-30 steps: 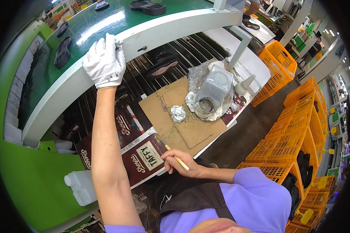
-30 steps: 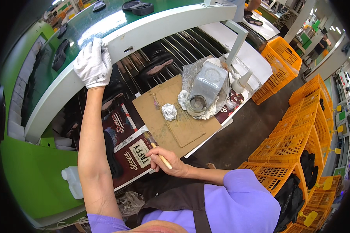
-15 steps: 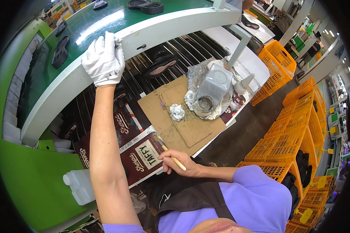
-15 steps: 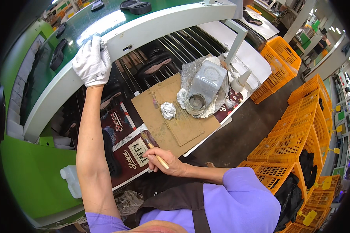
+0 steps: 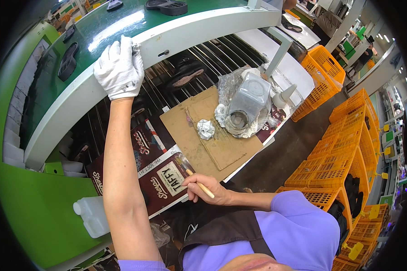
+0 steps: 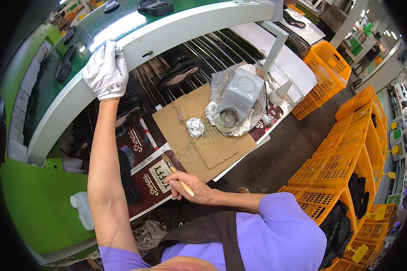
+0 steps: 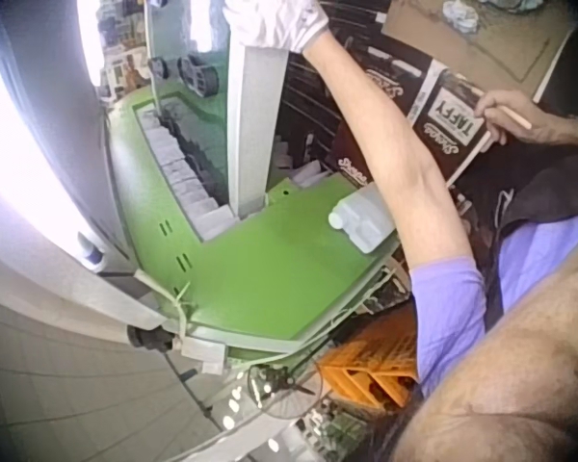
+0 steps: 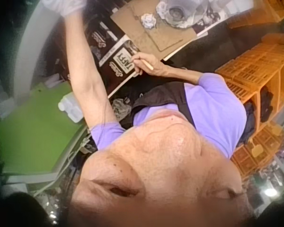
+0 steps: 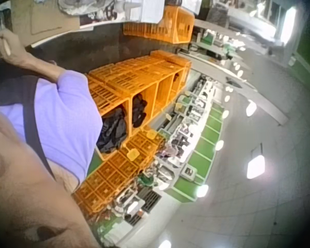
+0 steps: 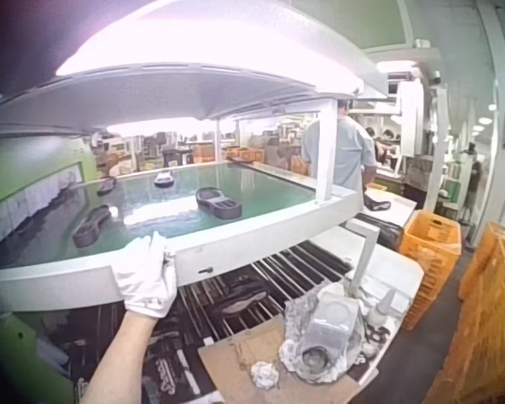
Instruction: The person uses a brush to apply a dark liquid to the soles of black sandals. They hold the sandals with a gloved left hand and paint with the right hand, repeatedly dipping the brush into a container. The person places the treated sandals onto a green conveyor belt and retrieves new ones from a yellow crate.
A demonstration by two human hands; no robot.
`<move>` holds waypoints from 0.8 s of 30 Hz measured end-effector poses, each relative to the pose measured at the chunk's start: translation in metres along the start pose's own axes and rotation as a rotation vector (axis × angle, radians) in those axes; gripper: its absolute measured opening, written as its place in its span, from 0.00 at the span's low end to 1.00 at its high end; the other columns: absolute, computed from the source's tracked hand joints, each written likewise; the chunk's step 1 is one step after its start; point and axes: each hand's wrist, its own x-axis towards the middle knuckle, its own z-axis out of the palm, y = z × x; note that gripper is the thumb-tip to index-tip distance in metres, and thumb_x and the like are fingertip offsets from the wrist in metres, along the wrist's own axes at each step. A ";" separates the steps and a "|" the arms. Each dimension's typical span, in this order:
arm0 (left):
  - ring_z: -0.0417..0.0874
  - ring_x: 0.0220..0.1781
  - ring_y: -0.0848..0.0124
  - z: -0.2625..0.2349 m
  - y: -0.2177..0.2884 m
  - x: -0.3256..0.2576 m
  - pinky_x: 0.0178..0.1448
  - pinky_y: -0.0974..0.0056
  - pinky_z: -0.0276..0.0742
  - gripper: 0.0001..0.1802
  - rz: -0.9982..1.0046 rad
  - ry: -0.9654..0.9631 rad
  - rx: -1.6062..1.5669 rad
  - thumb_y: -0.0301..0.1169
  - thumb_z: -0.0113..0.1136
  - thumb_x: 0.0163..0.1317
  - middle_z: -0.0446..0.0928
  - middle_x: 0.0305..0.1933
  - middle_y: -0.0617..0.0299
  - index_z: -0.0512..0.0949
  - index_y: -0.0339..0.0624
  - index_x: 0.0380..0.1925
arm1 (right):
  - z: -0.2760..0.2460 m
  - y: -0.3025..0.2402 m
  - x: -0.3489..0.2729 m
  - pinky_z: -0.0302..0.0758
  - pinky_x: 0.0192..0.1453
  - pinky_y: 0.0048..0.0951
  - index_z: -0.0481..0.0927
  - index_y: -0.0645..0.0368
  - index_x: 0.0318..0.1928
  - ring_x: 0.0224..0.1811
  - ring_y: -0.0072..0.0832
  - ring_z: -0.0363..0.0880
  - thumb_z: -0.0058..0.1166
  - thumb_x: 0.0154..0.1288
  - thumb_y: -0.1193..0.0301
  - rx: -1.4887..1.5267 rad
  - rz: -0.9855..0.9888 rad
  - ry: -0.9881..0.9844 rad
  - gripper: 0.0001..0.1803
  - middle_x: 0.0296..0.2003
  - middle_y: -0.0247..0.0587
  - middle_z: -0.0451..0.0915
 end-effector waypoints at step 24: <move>0.78 0.43 0.62 -0.004 0.004 0.003 0.43 0.55 0.72 0.18 0.020 0.011 0.025 0.40 0.56 0.52 0.77 0.39 0.61 0.75 0.48 0.43 | -0.009 0.000 -0.013 0.73 0.26 0.19 0.72 0.60 0.47 0.24 0.17 0.74 0.42 0.71 0.72 0.029 -0.008 0.045 0.09 0.23 0.33 0.74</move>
